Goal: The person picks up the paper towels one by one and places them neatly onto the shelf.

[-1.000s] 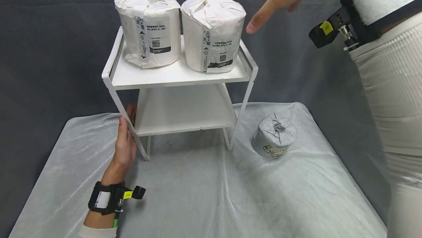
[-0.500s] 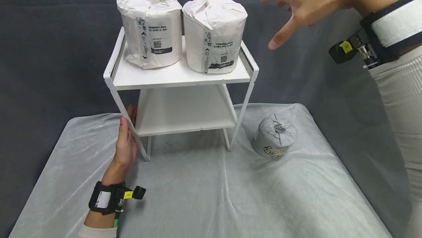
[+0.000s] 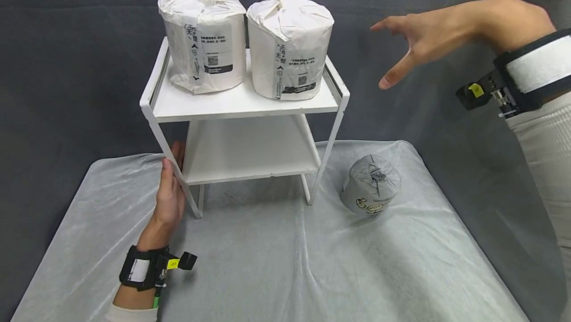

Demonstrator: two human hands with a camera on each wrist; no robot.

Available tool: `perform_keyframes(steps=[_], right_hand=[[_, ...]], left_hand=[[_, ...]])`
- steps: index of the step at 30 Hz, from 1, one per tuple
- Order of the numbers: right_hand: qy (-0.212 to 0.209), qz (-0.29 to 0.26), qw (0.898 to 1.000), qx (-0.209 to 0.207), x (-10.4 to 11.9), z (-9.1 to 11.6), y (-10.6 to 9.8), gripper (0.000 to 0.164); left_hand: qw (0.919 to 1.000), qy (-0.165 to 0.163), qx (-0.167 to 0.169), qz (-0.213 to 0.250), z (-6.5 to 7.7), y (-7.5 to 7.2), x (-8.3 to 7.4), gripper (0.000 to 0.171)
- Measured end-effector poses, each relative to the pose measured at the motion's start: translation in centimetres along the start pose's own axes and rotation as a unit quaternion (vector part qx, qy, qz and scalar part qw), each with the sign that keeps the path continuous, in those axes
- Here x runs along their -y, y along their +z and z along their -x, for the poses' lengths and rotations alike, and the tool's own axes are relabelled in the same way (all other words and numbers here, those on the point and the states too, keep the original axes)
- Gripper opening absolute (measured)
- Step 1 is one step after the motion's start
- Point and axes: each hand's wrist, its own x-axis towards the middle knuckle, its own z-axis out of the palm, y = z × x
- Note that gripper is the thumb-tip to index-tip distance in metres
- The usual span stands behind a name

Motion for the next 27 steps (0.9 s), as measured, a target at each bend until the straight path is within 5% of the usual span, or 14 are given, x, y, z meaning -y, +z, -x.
perform_keyframes(steps=[27], right_hand=[[-0.042,-0.062,0.997,0.006,-2.8,-2.3,10.9,0.11]], left_hand=[[0.9997,-0.02,-0.01,0.001,0.2,0.0,-0.1,0.078]])
